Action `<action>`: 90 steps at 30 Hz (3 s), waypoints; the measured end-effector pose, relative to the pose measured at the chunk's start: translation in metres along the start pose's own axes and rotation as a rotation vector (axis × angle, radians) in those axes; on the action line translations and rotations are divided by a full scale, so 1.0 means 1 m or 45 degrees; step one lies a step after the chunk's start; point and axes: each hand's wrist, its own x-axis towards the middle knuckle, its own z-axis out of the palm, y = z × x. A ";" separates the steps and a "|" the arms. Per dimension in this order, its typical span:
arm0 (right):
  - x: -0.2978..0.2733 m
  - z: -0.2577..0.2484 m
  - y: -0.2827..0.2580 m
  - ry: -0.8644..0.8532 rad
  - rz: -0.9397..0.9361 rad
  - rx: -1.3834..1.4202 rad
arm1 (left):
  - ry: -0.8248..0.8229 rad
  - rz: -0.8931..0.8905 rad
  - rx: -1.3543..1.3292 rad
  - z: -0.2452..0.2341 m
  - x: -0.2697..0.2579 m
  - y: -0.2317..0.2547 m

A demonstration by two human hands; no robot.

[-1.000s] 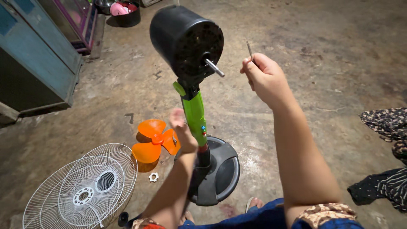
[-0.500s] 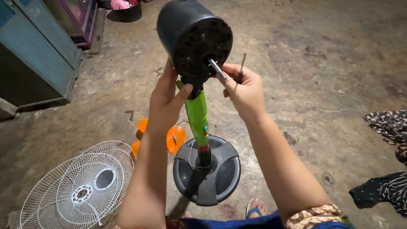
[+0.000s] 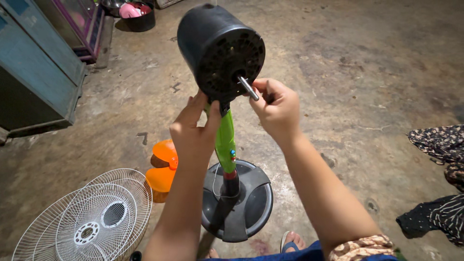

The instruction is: The person uses a screwdriver to tighten screws on the stand and motor housing of a disassembled pedestal fan. They work on the base joint and then move to the rear of the motor casing, turning the screwdriver repeatedly.

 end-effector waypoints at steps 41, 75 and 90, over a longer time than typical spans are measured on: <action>-0.014 0.004 -0.011 -0.057 -0.169 -0.162 | -0.104 -0.397 -0.512 0.000 -0.015 -0.074; -0.023 -0.003 -0.095 -0.038 -0.443 -0.363 | -0.235 -0.609 -0.656 0.041 -0.051 -0.077; -0.021 0.006 -0.087 0.130 -0.562 -0.455 | -0.239 -0.574 -0.523 0.038 -0.050 -0.074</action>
